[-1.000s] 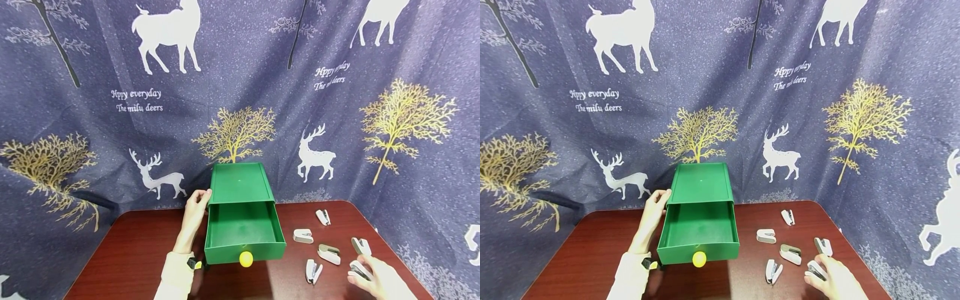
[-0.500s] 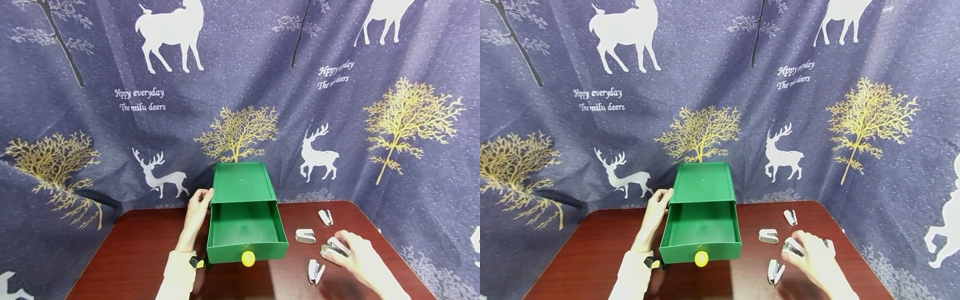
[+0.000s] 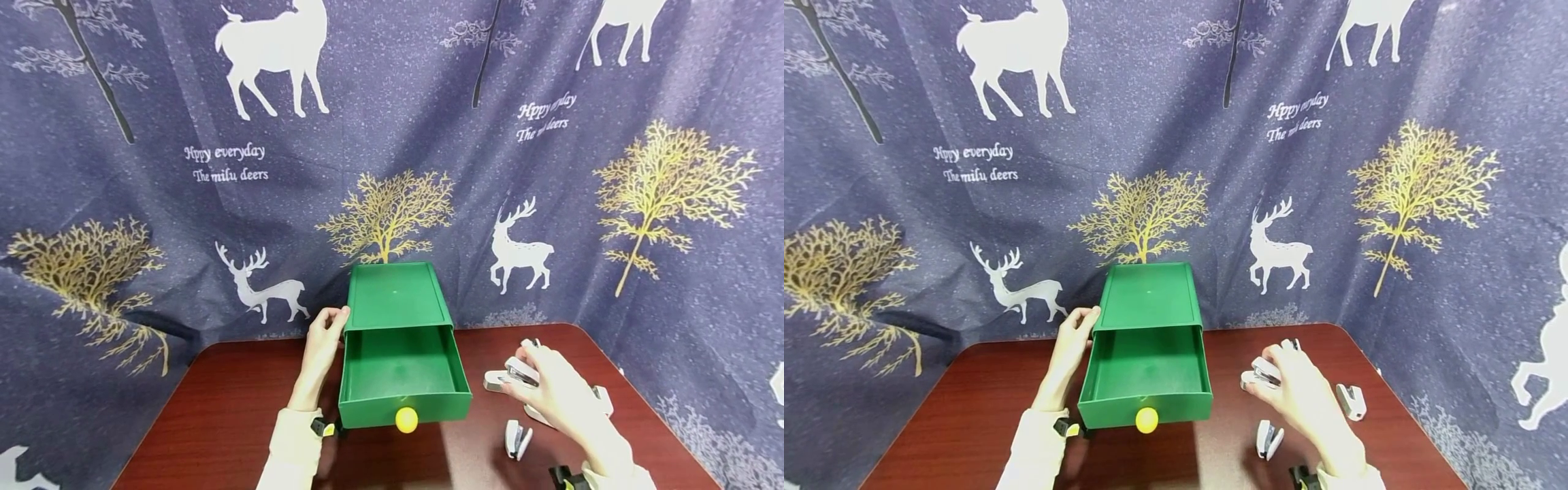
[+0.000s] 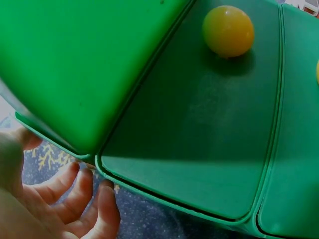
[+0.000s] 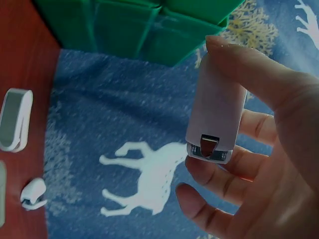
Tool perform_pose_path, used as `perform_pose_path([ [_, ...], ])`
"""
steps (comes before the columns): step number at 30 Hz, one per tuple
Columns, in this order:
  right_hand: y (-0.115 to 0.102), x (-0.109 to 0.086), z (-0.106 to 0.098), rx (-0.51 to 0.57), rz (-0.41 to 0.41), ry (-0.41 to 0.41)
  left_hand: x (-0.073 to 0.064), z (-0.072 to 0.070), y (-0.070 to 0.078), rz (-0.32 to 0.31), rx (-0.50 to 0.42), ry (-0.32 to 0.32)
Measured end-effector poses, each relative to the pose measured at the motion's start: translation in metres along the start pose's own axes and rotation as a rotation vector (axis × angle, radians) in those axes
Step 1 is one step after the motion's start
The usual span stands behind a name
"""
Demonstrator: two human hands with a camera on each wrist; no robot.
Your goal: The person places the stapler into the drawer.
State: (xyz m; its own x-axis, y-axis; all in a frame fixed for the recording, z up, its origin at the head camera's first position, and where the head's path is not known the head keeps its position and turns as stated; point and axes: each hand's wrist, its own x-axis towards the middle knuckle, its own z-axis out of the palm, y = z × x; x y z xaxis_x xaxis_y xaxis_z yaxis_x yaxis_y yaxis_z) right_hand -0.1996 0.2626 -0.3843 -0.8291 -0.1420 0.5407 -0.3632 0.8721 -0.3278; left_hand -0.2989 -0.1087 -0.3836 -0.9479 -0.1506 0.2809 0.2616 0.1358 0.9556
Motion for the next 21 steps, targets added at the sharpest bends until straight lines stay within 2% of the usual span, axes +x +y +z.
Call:
perform_pose_path([
  [6,-0.019,0.017,-0.005,-0.022,0.031,-0.059,0.002,0.0,-0.001,-0.003,-0.007,-0.003],
  [13,-0.039,0.028,-0.007,-0.033,-0.005,-0.034,0.016,0.004,-0.038,0.011,-0.026,0.014],
  [21,-0.067,0.048,-0.004,0.001,-0.076,-0.051,0.018,0.003,-0.039,0.031,-0.006,0.044],
])
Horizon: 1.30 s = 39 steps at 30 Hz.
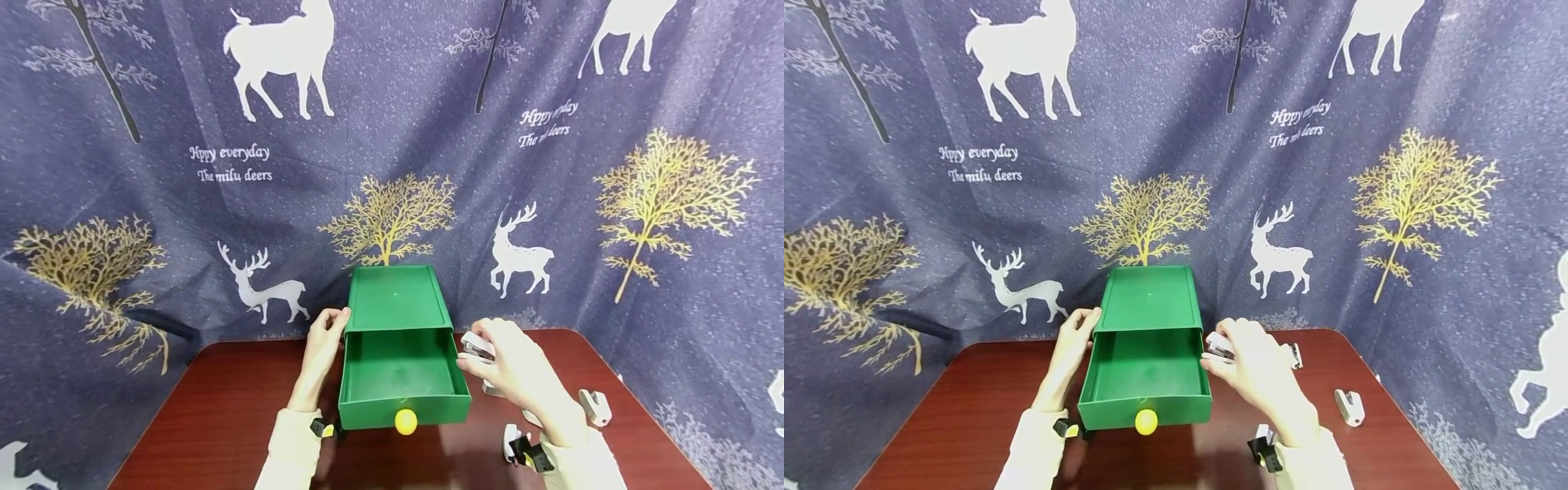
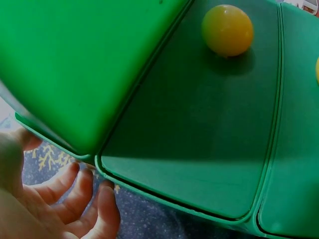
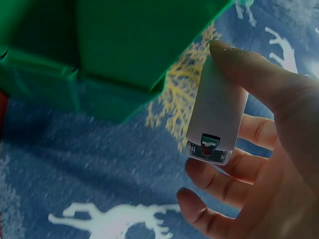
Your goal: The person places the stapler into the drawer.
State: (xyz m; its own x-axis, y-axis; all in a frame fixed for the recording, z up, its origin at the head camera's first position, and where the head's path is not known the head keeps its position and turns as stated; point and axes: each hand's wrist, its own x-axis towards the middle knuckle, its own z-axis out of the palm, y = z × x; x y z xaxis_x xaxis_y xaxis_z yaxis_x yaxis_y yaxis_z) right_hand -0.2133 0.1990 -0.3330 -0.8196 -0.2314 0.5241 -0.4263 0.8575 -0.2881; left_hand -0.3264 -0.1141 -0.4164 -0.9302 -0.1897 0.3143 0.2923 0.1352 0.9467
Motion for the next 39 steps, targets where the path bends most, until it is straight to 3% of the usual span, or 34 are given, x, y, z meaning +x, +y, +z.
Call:
perform_pose_path([
  [9,-0.035,0.022,0.016,-0.032,-0.193,-0.004,0.0,-0.004,0.005,-0.036,-0.007,-0.029],
  [16,-0.055,0.033,0.026,-0.144,-0.339,0.036,-0.015,-0.004,0.04,-0.018,0.016,-0.044],
  [20,-0.063,0.039,0.028,-0.254,-0.403,0.022,-0.018,-0.003,0.044,-0.013,0.016,-0.041],
  [25,-0.078,0.05,0.021,-0.345,-0.451,-0.079,-0.016,-0.002,0.043,-0.009,0.01,-0.042],
  [29,-0.093,0.058,0.015,-0.389,-0.477,-0.204,-0.015,-0.002,0.043,-0.01,0.01,-0.043],
  [34,-0.108,0.071,0.019,-0.428,-0.464,-0.38,-0.017,-0.003,0.045,-0.012,0.021,-0.041],
  [39,-0.117,0.082,0.029,-0.43,-0.433,-0.502,-0.017,-0.004,0.042,-0.035,0.017,-0.044],
])
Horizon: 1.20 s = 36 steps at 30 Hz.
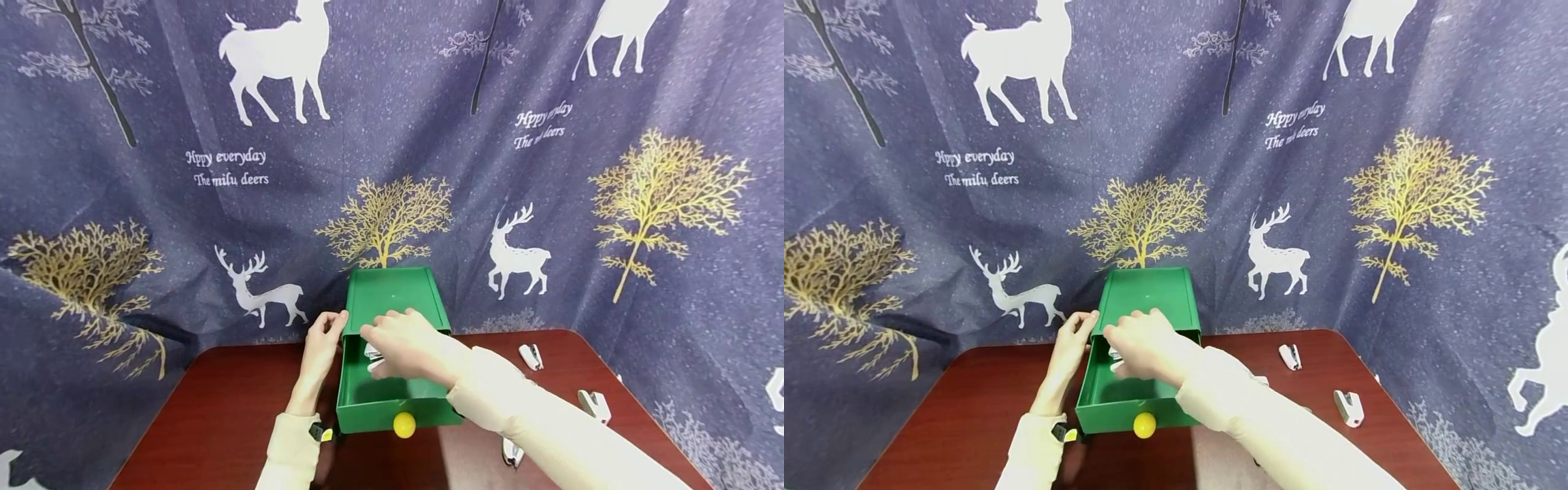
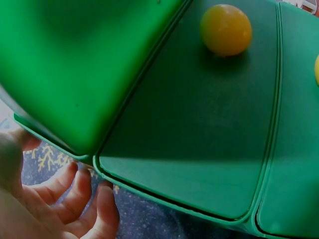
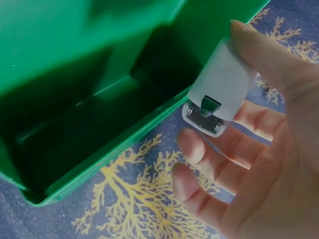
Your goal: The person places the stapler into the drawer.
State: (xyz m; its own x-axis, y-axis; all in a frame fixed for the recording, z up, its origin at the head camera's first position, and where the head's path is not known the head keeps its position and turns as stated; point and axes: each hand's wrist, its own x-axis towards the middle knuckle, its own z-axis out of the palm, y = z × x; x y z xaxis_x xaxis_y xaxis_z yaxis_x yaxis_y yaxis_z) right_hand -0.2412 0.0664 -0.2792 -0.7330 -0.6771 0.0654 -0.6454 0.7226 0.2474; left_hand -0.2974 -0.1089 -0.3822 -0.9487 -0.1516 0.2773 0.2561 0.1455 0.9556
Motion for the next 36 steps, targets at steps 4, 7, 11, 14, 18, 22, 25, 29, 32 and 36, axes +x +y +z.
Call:
perform_pose_path([
  [4,-0.001,0.012,0.0,0.046,0.013,-0.056,0.006,-0.001,-0.012,-0.012,-0.023,-0.01],
  [7,0.0,0.02,0.0,0.081,0.025,-0.099,0.014,0.0,-0.025,-0.012,-0.031,-0.008],
  [11,-0.002,0.03,0.002,0.126,0.051,-0.168,0.018,0.003,-0.034,0.005,-0.007,0.019],
  [14,-0.005,0.035,0.001,0.131,0.071,-0.209,0.017,0.004,-0.033,0.009,0.003,0.027],
  [18,-0.016,0.039,0.0,0.107,0.065,-0.27,0.01,0.001,-0.017,-0.009,-0.006,0.01],
  [22,-0.026,0.041,0.005,0.082,0.067,-0.343,0.0,0.0,0.001,-0.016,0.008,0.002],
  [25,-0.029,0.041,0.01,0.074,0.076,-0.395,-0.004,0.0,0.005,-0.023,0.016,0.004],
  [29,-0.029,0.043,0.013,0.075,0.076,-0.421,-0.005,0.001,0.007,-0.018,0.013,0.004],
  [32,-0.028,0.046,0.015,0.072,0.063,-0.428,-0.003,0.001,0.004,-0.015,0.004,0.0],
  [36,-0.027,0.049,0.018,0.066,0.043,-0.451,0.005,-0.001,-0.008,-0.019,-0.026,0.0],
])
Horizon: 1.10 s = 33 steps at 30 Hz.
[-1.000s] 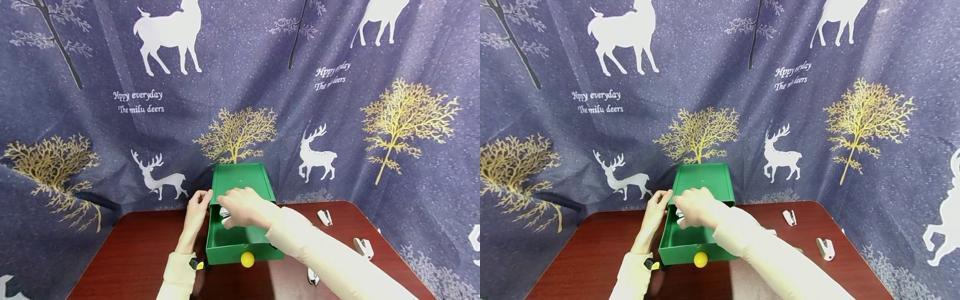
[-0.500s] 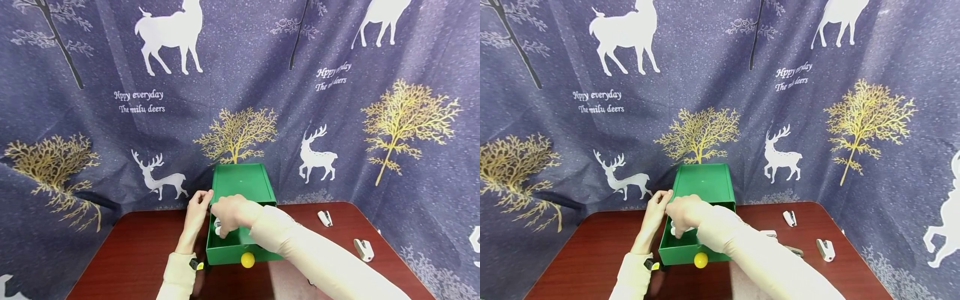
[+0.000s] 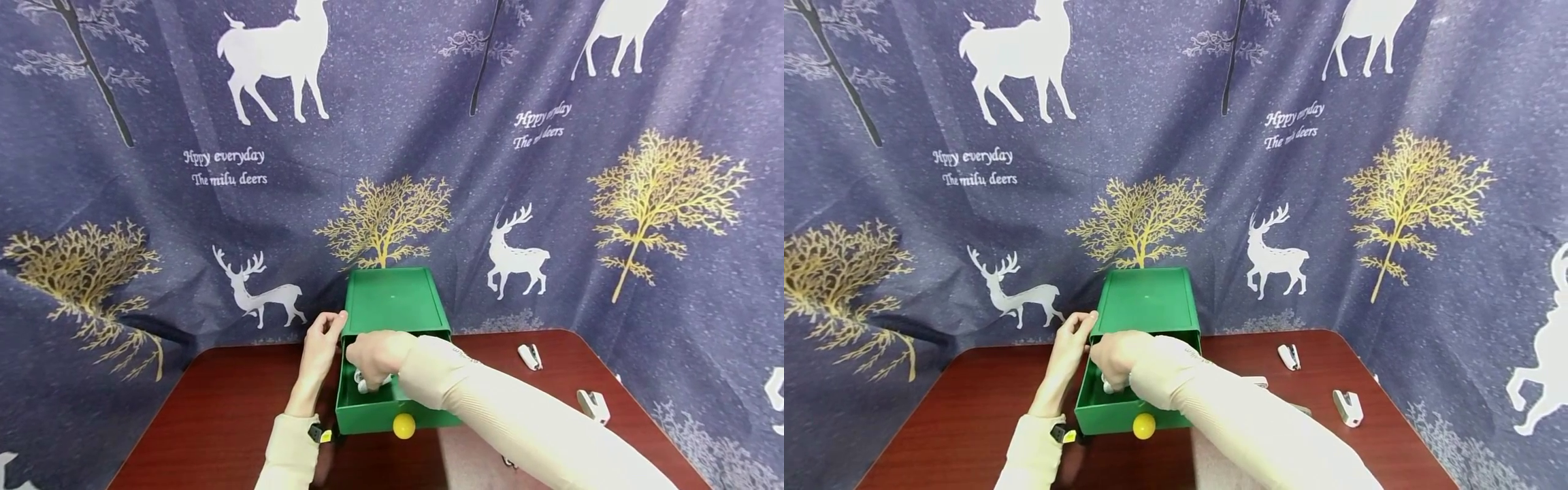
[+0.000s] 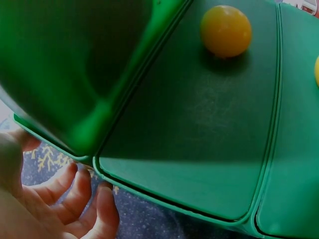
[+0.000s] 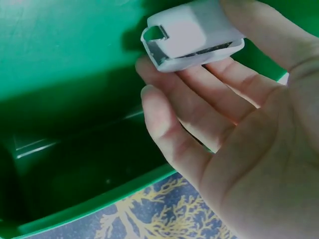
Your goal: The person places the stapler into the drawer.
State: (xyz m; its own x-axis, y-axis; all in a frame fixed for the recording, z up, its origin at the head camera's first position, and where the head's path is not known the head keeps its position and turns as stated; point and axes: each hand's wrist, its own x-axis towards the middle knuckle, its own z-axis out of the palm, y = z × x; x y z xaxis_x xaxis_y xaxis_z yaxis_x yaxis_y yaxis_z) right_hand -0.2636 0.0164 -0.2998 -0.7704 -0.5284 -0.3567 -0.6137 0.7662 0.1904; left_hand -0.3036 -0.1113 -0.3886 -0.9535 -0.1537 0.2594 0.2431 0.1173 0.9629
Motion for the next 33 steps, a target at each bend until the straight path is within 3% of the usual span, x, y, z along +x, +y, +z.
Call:
perform_pose_path([
  [5,0.002,0.002,0.004,-0.011,0.01,-0.006,0.012,0.001,-0.024,-0.012,-0.016,0.008],
  [8,0.003,0.003,0.006,-0.01,0.012,0.003,0.013,0.003,-0.029,0.001,0.0,0.018],
  [16,0.005,0.005,0.007,-0.004,-0.024,0.039,0.013,0.002,-0.028,0.006,-0.013,0.02],
  [24,0.007,0.004,0.01,0.027,-0.046,0.055,0.001,-0.001,-0.002,-0.003,-0.007,-0.016],
  [33,0.016,-0.006,0.01,0.092,-0.016,0.058,0.013,0.001,-0.027,0.008,-0.008,0.011],
])
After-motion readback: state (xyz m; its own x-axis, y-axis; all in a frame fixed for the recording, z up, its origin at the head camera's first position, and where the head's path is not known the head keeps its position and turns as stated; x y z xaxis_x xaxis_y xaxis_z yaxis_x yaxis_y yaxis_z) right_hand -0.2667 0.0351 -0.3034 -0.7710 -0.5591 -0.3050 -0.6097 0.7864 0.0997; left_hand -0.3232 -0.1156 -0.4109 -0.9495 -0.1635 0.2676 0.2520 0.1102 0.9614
